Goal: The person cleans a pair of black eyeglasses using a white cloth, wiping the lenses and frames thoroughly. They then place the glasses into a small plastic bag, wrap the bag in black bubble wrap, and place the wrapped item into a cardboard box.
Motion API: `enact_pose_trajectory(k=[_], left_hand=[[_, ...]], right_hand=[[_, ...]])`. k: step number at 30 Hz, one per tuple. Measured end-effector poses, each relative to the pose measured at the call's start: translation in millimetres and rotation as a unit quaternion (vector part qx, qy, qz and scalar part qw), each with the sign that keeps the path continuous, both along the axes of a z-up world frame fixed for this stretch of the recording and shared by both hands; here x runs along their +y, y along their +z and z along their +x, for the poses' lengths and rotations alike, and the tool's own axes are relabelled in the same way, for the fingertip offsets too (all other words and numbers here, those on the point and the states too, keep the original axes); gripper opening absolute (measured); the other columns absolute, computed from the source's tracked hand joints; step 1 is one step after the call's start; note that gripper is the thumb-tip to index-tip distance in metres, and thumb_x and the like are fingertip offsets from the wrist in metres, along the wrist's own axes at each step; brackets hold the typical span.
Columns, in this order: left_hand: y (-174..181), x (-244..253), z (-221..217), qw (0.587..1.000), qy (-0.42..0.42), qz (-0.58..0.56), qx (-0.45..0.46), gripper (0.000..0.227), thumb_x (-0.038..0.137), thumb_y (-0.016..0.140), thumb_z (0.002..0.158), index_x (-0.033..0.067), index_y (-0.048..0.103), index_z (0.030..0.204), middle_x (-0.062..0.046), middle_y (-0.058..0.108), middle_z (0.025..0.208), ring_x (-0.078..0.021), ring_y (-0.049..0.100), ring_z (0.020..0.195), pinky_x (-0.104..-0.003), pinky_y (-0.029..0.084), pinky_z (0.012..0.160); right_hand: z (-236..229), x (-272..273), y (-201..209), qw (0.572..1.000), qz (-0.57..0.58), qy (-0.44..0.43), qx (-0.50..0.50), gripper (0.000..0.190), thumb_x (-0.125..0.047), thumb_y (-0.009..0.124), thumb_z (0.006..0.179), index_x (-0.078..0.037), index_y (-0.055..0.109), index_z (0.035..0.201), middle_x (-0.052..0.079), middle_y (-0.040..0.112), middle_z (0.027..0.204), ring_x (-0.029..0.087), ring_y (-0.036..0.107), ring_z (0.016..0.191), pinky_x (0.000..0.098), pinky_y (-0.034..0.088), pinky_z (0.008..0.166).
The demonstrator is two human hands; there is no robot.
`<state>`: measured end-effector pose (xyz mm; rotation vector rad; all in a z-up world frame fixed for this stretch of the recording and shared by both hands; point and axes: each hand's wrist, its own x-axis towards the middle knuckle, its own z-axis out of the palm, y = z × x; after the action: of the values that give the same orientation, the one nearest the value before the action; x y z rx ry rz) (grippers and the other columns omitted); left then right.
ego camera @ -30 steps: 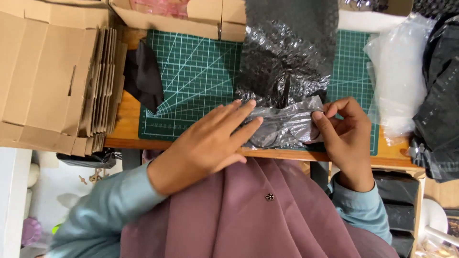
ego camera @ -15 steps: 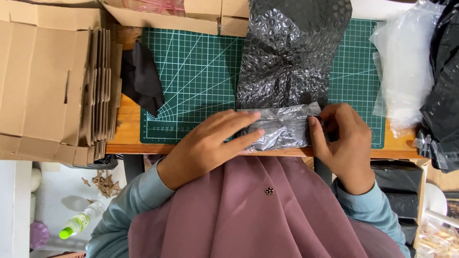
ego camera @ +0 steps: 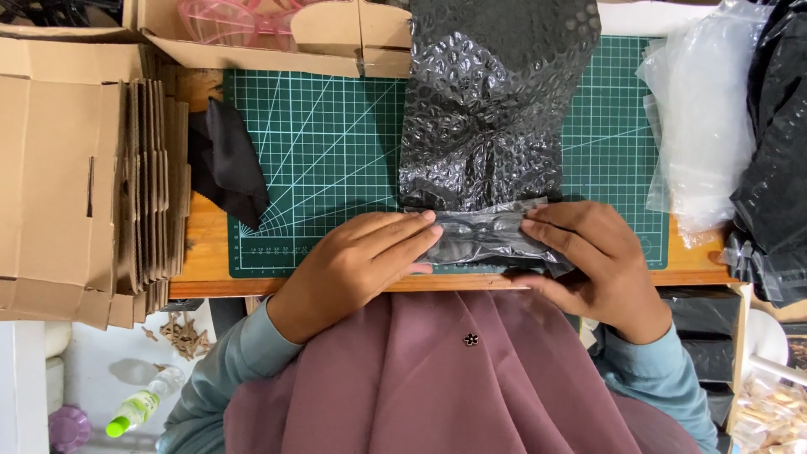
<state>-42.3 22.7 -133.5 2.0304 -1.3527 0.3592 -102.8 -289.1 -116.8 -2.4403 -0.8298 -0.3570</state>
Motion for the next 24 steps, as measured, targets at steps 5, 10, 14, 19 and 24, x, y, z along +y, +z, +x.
enact_pose_trajectory(k=[5, 10, 14, 19, 24], left_hand=[[0.8, -0.5, 1.1, 1.000, 0.005, 0.005, 0.016, 0.044, 0.009, 0.093, 0.087, -0.0057, 0.070, 0.122, -0.016, 0.074, 0.124, -0.0294, 0.072, 0.111, -0.041, 0.057, 0.094], [-5.9, 0.7, -1.1, 0.998, 0.034, -0.018, 0.056, 0.024, 0.007, 0.083, 0.094, -0.0031, 0.073, 0.114, -0.014, 0.075, 0.112, -0.0281, 0.070, 0.098, -0.040, 0.053, 0.084], [-20.0, -1.0, -3.1, 0.991, 0.108, -0.040, 0.072, 0.019, 0.024, 0.067, 0.103, 0.0069, 0.074, 0.105, -0.003, 0.070, 0.093, -0.0234, 0.069, 0.084, -0.037, 0.052, 0.075], [-17.0, -7.3, -5.1, 0.977, 0.140, -0.107, 0.121, 0.010, 0.017, 0.074, 0.098, 0.0074, 0.078, 0.097, -0.001, 0.068, 0.077, -0.0239, 0.067, 0.074, -0.035, 0.050, 0.067], [-29.2, -11.4, -5.6, 0.956, 0.266, -0.117, 0.041, 0.036, 0.018, 0.085, 0.093, 0.0022, 0.076, 0.125, -0.002, 0.065, 0.065, -0.0202, 0.063, 0.061, -0.033, 0.052, 0.060]], right_hand=[[-4.5, -6.5, -10.4, 1.000, -0.006, 0.002, -0.026, 0.037, -0.026, 0.055, 0.103, 0.002, 0.069, 0.122, 0.018, 0.072, 0.116, 0.034, 0.069, 0.107, 0.0443, 0.051, 0.090], [-6.9, -2.6, -17.5, 1.000, -0.012, -0.011, -0.025, 0.037, -0.026, 0.052, 0.105, 0.001, 0.069, 0.123, 0.015, 0.073, 0.116, 0.030, 0.068, 0.100, 0.0399, 0.046, 0.083], [-11.3, -10.2, -46.0, 0.992, 0.090, -0.083, -0.001, 0.030, -0.015, 0.074, 0.094, 0.001, 0.073, 0.118, 0.014, 0.072, 0.088, 0.035, 0.067, 0.071, 0.0474, 0.056, 0.067], [-7.8, 3.8, -22.0, 0.984, 0.108, -0.136, 0.031, 0.028, -0.009, 0.080, 0.090, 0.000, 0.077, 0.116, 0.013, 0.070, 0.077, 0.036, 0.067, 0.065, 0.0427, 0.054, 0.061], [-4.4, 13.9, -23.3, 0.981, 0.070, -0.179, 0.021, 0.018, -0.012, 0.079, 0.095, -0.007, 0.082, 0.112, 0.008, 0.070, 0.076, 0.032, 0.068, 0.070, 0.0389, 0.055, 0.065]])
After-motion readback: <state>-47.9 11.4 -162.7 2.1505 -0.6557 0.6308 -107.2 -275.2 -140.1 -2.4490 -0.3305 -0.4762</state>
